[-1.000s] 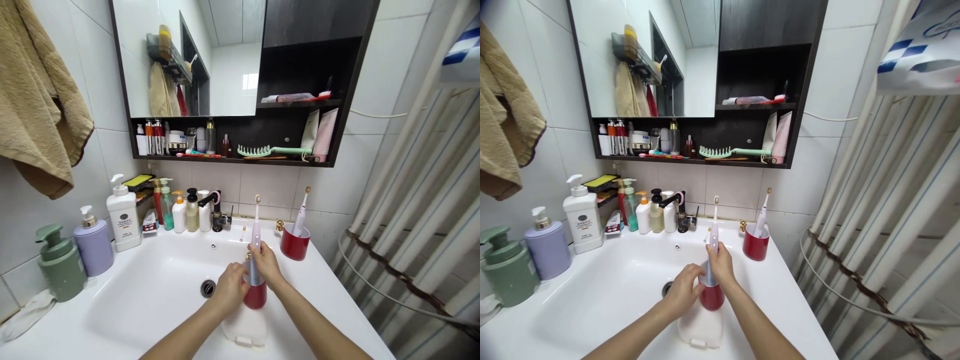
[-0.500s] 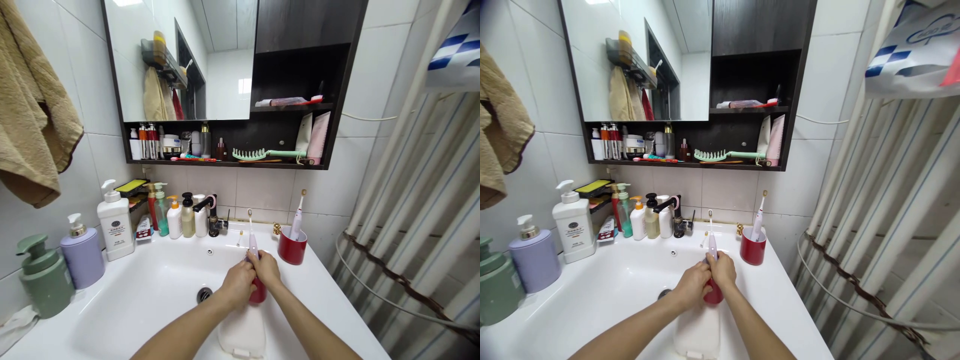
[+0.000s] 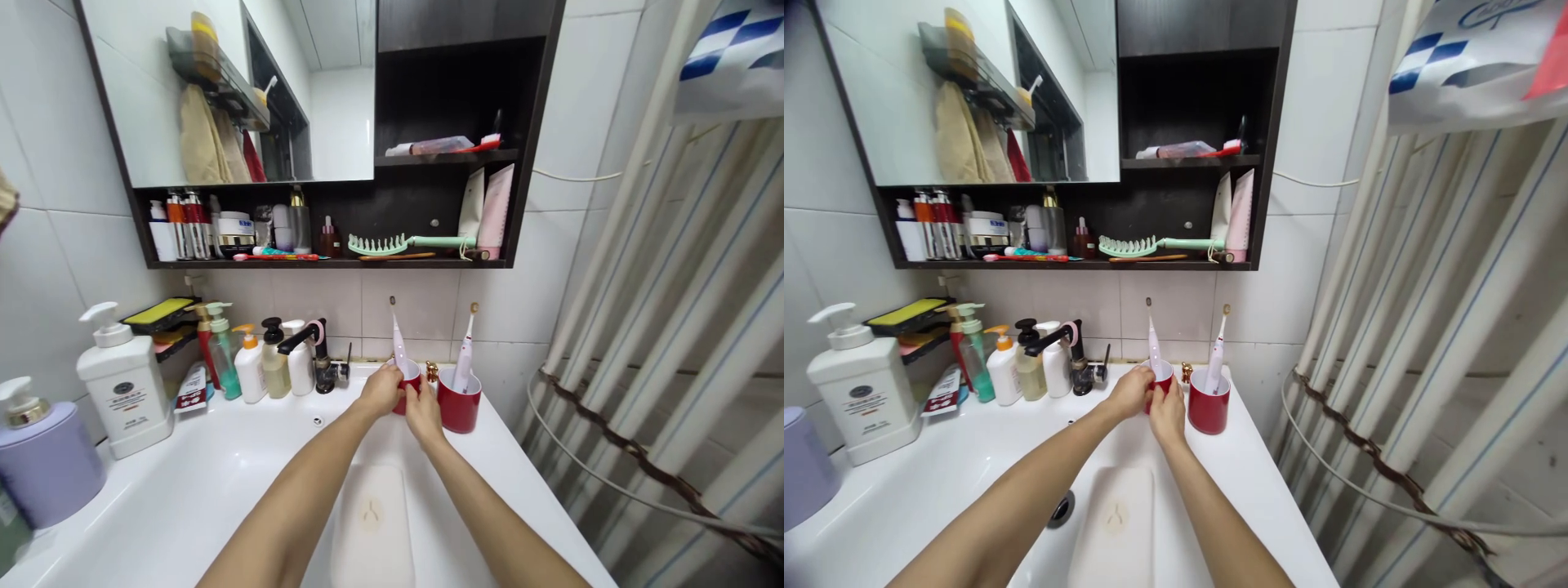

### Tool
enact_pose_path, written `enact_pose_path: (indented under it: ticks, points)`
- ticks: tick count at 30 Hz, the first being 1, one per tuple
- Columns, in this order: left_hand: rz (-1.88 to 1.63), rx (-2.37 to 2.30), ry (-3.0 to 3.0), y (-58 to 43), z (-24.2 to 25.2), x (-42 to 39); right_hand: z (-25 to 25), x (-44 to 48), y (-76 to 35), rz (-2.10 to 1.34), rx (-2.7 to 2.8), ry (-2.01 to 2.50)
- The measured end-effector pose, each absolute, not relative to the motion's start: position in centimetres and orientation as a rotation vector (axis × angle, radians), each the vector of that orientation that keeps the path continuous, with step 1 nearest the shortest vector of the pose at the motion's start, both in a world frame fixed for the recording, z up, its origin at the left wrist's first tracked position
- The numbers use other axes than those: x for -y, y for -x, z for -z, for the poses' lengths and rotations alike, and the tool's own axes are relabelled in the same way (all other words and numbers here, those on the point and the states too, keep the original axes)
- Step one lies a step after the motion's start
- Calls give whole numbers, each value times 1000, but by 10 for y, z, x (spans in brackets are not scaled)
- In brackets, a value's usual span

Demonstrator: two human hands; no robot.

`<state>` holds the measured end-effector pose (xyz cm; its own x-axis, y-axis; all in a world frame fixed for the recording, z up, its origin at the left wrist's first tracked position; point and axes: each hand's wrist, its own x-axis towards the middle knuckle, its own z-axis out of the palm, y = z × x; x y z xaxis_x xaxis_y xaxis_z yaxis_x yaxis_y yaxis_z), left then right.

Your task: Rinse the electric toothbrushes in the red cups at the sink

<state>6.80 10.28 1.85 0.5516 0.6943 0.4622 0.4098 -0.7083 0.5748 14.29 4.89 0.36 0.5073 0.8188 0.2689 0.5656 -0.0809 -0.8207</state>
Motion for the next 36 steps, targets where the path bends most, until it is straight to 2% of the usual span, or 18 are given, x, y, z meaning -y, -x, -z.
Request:
enact_pose_path:
  ticks: [7,12,16,20,22,30,36]
  points:
    - [-1012,-915,-2320,-72,-18,-108,2,-58,-152,-345,1122,1703]
    - [-1272,-998,-1978,-57,-35,-85,-15,-33,-151,-325,1140,1535]
    - [-1328,-595,-1479,-40,-68,-47,-55,2,-142,-391,1239,1292]
    - [-1283,-300,-1317,-28,-94,-10,-88,30,-128,-595,1251,821]
    - [-1260,-261,-1279,-26,-99,2,-93,40,-122,-678,1213,732]
    - [-997,-283,-1111,-16,-92,25,-92,61,-113,-812,1147,891]
    - [-853,-457,-1111,-14,-71,25,-69,43,-121,-607,1212,1265]
